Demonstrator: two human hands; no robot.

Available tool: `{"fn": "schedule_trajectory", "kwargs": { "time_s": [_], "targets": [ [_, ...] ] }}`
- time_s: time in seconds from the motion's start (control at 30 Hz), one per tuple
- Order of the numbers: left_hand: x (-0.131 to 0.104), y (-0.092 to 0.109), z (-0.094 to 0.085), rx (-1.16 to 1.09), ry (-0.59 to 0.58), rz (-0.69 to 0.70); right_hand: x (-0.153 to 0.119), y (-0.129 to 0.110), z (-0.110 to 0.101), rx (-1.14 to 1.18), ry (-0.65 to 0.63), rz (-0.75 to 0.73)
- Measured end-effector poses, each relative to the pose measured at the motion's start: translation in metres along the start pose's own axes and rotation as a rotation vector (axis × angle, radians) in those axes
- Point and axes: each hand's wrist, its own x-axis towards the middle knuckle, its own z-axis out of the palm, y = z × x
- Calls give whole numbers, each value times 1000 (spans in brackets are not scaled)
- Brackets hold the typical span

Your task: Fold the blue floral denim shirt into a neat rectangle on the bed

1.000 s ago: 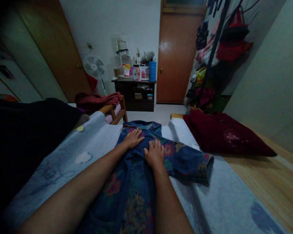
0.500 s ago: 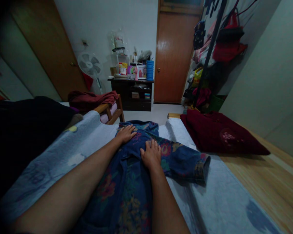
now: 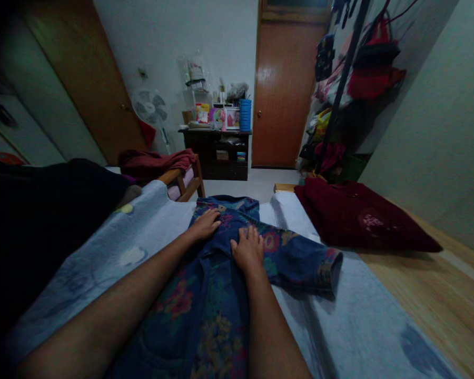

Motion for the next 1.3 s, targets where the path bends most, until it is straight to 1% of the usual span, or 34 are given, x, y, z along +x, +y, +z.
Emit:
{"fn": "schedule_trajectory", "kwargs": {
  "time_s": [0.1,0.17,0.2,0.27,0.3,0.33,0.4,0.53,0.67,0.8,0.9,0.97,1.0,1.07,1.13,1.2,1.3],
  "targets": [
    [-21,8,4,-51,-121,52,3,-1,-2,46,57,-43],
    [-33,12,9,-56,-161,37,6,-4,-2,91,101,-143],
    [-37,14,12,-49,-160,30,7,-5,-2,115,104,-205],
    [-43,17,15,-29,-149,21,7,-8,-1,152,49,-299],
    [-44,17,16,-22,-146,22,6,-9,0,158,1,-314],
    [-45,18,17,-16,-148,25,5,-10,0,154,-44,-309],
    [-45,18,16,-11,-151,27,3,-9,0,125,-100,-252],
    [-46,20,14,-1,-137,21,1,-1,-6,45,-145,-104],
    [-47,22,13,16,-125,27,4,11,-10,-23,-152,17],
    [-49,22,17,26,-102,33,4,18,-7,-62,-132,105],
    [-52,21,19,31,-53,48,1,19,-4,-92,-79,99],
    [-54,24,17,28,-22,74,-1,17,-2,-107,-34,84],
    [-55,27,15,24,-15,90,-2,17,-1,-114,-16,81],
    [-57,33,10,4,-47,115,-3,16,0,-129,0,83],
    [-59,40,6,-23,-111,106,-3,16,-1,-139,-11,78],
    [-62,47,5,-44,-159,74,-3,19,-7,-141,-45,49],
    [-66,52,8,-40,-160,24,-4,28,-29,-147,-149,-14]
  ]
}}
